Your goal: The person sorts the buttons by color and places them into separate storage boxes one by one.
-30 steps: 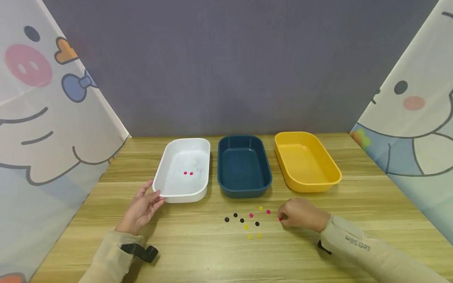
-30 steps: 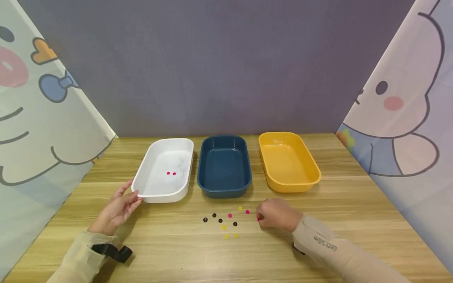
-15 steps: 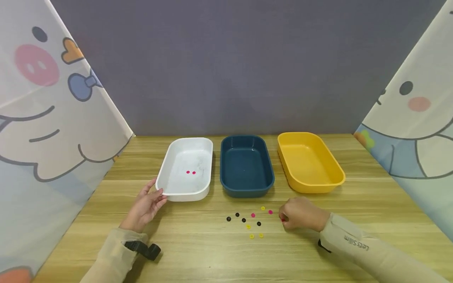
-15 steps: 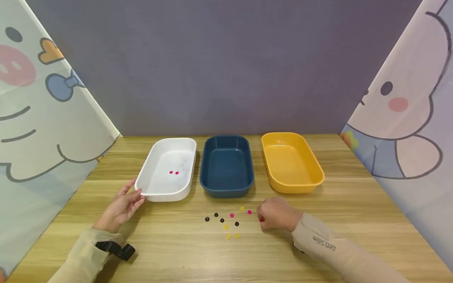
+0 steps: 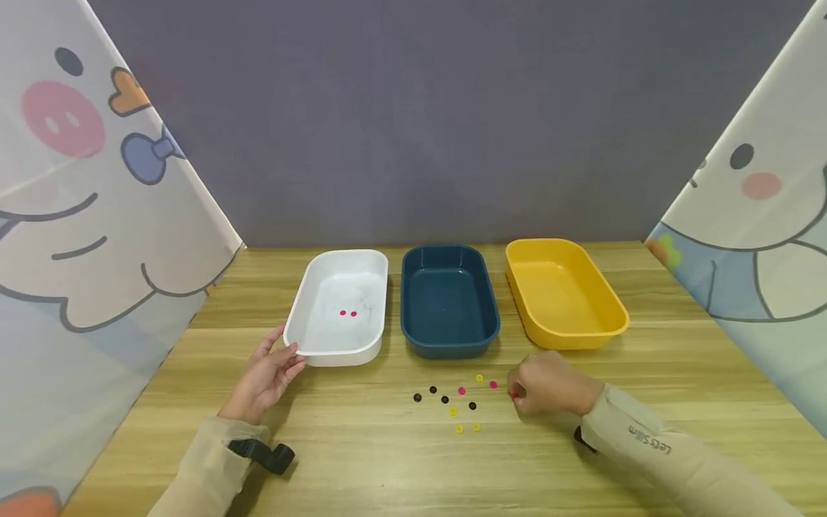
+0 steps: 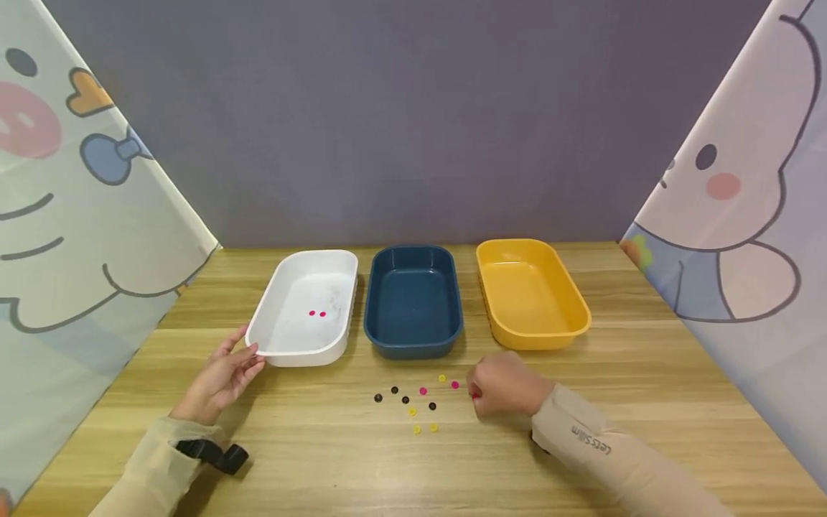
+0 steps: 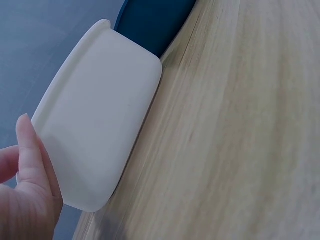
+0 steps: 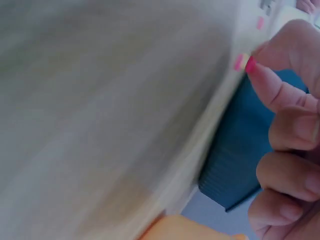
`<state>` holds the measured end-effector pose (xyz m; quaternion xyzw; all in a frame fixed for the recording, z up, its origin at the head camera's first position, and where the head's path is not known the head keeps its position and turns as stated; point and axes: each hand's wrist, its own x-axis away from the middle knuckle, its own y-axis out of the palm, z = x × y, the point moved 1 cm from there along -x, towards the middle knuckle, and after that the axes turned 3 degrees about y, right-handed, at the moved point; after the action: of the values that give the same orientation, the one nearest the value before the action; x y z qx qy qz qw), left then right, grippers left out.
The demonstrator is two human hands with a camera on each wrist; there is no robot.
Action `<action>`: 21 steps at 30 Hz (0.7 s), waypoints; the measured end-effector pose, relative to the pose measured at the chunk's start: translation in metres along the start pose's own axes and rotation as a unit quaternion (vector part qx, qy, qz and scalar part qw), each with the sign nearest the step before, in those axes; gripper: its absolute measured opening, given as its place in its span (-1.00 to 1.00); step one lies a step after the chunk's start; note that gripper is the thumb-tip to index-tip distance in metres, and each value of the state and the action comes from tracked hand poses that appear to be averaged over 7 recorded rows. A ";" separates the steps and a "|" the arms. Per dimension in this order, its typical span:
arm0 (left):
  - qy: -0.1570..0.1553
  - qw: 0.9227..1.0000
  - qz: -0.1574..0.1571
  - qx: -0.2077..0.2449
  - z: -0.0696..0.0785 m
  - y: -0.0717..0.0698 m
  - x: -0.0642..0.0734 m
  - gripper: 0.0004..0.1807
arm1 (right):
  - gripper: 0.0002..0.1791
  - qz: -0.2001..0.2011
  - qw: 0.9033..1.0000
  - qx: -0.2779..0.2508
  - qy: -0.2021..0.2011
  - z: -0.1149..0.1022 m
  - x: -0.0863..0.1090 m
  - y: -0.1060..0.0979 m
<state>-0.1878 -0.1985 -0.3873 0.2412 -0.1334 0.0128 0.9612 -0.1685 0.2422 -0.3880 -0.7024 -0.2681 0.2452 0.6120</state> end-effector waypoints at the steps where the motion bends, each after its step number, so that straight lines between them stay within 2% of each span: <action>1: 0.000 1.000 0.001 -0.002 0.000 0.000 0.000 -0.55 | -0.89 0.008 1.000 -0.001 -0.001 0.000 -0.001 -0.001; 11: 0.017 1.000 -0.006 0.015 -0.001 0.005 -0.001 -0.55 | -0.93 0.064 0.998 -0.008 -0.016 -0.004 -0.008 -0.015; 17: 0.030 0.999 -0.021 0.007 -0.003 0.005 -0.001 -0.45 | -0.92 0.091 0.996 -0.007 -0.025 -0.006 -0.012 -0.016; 21: 0.038 0.999 -0.022 0.001 -0.004 0.005 -0.001 -0.47 | -0.92 0.122 0.992 -0.015 -0.041 -0.006 -0.014 -0.015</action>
<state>-0.1880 -0.1920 -0.3883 0.2442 -0.0916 0.0013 0.9654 -0.1760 0.2293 -0.3722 -0.7283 -0.2089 0.3428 0.5553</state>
